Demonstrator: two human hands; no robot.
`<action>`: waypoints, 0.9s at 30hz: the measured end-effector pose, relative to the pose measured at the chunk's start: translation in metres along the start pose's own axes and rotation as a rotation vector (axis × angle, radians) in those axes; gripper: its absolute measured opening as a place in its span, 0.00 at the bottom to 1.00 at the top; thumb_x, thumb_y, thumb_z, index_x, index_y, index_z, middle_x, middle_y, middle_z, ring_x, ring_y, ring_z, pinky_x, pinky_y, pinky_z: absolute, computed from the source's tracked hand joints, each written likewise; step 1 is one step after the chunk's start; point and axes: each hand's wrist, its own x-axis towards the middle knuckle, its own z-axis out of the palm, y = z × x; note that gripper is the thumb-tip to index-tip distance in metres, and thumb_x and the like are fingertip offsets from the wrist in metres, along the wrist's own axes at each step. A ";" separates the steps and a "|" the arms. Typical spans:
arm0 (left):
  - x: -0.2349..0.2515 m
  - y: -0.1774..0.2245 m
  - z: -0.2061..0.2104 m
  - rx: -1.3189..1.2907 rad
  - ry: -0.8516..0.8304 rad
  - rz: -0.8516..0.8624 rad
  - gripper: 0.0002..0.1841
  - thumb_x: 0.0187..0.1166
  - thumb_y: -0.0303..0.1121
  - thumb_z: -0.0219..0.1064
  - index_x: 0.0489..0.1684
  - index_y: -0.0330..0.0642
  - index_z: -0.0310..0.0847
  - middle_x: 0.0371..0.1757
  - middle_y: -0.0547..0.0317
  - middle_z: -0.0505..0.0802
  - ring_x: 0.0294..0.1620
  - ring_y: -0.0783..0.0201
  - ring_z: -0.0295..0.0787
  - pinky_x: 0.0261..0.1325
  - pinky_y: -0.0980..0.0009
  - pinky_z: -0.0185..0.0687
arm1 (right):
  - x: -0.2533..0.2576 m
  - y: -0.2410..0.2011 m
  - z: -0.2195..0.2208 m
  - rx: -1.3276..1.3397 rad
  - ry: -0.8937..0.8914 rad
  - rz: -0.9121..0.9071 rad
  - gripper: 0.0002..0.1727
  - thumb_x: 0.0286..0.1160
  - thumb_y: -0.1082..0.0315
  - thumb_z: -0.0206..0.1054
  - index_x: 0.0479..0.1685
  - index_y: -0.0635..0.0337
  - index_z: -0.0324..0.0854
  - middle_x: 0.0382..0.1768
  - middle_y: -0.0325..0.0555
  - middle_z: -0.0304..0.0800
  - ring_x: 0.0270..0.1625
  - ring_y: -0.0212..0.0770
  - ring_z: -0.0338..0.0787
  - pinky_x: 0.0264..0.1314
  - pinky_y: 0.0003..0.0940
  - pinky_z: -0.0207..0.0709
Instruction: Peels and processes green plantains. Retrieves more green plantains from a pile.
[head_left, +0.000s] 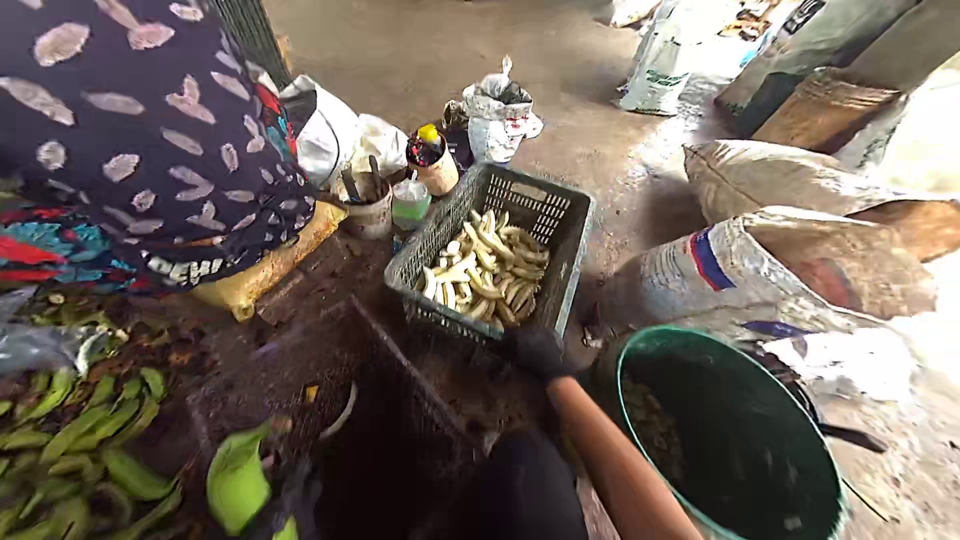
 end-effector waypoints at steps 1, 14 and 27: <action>-0.007 0.003 0.001 -0.022 -0.002 0.013 0.17 0.79 0.30 0.62 0.65 0.37 0.71 0.44 0.55 0.91 0.41 0.61 0.90 0.45 0.61 0.90 | 0.000 0.002 0.004 0.024 0.018 0.015 0.33 0.82 0.37 0.56 0.61 0.59 0.85 0.62 0.64 0.88 0.70 0.67 0.84 0.68 0.72 0.71; -0.031 0.035 -0.001 -0.213 0.152 0.047 0.12 0.78 0.28 0.58 0.57 0.38 0.78 0.38 0.57 0.92 0.37 0.66 0.91 0.41 0.68 0.91 | -0.054 -0.053 -0.021 0.591 0.137 -0.514 0.27 0.85 0.57 0.63 0.77 0.63 0.76 0.66 0.58 0.88 0.67 0.52 0.88 0.75 0.54 0.75; -0.050 0.059 -0.044 -0.273 0.134 0.159 0.06 0.77 0.23 0.60 0.43 0.34 0.82 0.28 0.54 0.87 0.29 0.63 0.86 0.37 0.67 0.87 | -0.240 -0.198 0.178 -0.234 -0.622 -0.661 0.24 0.86 0.50 0.59 0.69 0.58 0.82 0.66 0.62 0.86 0.71 0.64 0.83 0.71 0.69 0.72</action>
